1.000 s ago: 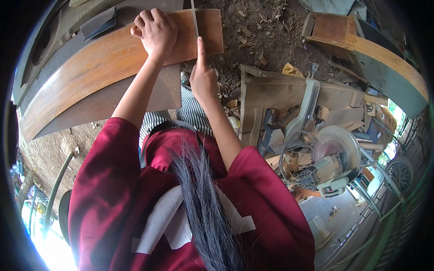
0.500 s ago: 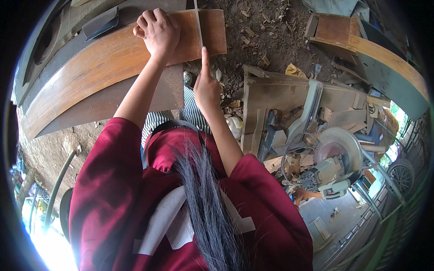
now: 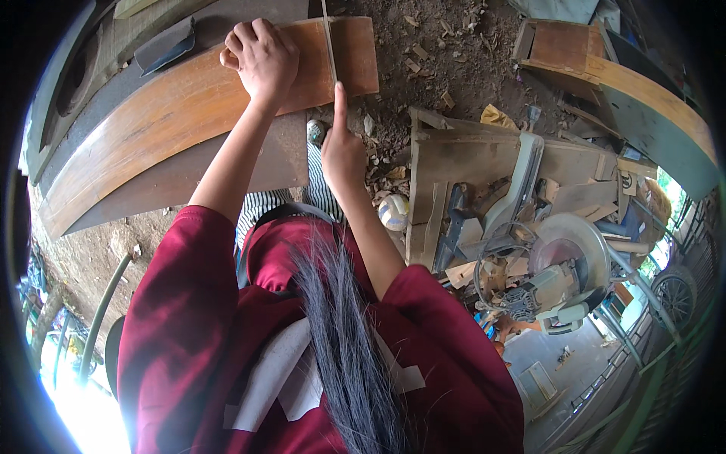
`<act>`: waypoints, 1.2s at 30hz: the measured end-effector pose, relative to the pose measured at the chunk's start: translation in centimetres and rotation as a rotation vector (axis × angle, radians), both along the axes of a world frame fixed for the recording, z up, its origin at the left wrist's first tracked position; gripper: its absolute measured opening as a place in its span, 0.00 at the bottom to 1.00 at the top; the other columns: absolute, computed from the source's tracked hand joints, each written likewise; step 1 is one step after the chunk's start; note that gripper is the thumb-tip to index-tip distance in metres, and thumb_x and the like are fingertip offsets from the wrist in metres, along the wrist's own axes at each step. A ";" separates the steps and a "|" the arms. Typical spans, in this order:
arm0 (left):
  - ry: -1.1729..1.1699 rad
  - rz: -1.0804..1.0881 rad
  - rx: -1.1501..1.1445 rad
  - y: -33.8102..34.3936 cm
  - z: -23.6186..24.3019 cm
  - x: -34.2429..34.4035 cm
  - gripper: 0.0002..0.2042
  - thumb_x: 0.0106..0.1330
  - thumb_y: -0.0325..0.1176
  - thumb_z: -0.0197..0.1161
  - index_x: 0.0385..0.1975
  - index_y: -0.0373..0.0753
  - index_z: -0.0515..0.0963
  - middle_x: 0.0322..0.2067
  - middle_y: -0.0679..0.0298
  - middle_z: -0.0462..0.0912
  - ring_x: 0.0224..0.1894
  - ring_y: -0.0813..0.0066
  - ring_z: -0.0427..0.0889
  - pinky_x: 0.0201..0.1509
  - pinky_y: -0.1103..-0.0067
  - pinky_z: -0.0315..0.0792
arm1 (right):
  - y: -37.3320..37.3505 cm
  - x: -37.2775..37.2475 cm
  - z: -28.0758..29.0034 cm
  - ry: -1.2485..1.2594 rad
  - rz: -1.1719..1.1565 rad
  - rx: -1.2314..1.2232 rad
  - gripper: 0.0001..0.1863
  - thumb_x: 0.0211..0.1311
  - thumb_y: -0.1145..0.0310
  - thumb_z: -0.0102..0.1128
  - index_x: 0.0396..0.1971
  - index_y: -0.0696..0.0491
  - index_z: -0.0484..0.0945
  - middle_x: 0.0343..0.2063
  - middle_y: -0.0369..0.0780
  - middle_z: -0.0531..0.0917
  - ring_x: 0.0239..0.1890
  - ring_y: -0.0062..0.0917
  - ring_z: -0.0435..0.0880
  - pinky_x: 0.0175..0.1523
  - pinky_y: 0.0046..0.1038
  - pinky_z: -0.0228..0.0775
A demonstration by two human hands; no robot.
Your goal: Manual sawing and chiseling of a wooden board at a workbench in a workshop.
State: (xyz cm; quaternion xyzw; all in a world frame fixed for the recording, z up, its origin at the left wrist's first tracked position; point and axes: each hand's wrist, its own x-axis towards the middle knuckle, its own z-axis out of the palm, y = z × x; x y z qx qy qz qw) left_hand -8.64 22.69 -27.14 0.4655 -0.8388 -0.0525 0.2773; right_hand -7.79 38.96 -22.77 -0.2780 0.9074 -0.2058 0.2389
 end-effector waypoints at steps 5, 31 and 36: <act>-0.079 0.024 0.002 -0.5 0.6 0.9 0.09 0.52 0.36 0.49 0.27 0.37 0.68 0.33 0.54 0.66 0.42 0.57 0.62 0.45 0.62 0.51 | -0.2 0.3 -0.5 0.037 0.055 0.002 0.35 0.55 0.78 0.40 0.60 0.41 0.38 0.13 0.49 0.73 0.17 0.42 0.75 0.20 0.40 0.62; -0.082 0.041 0.009 -0.8 -0.5 1.2 0.10 0.53 0.36 0.48 0.28 0.37 0.69 0.34 0.54 0.67 0.42 0.57 0.62 0.45 0.62 0.52 | 0.5 0.8 0.1 -0.030 0.059 0.046 0.33 0.56 0.76 0.40 0.60 0.43 0.40 0.12 0.48 0.72 0.12 0.38 0.72 0.17 0.38 0.59; -0.067 0.021 0.044 -0.4 0.2 0.7 0.10 0.53 0.36 0.48 0.28 0.37 0.69 0.34 0.54 0.67 0.43 0.57 0.62 0.45 0.62 0.51 | 2.3 1.8 -0.1 0.027 0.051 0.030 0.33 0.57 0.76 0.39 0.60 0.42 0.39 0.11 0.46 0.72 0.10 0.36 0.71 0.15 0.36 0.58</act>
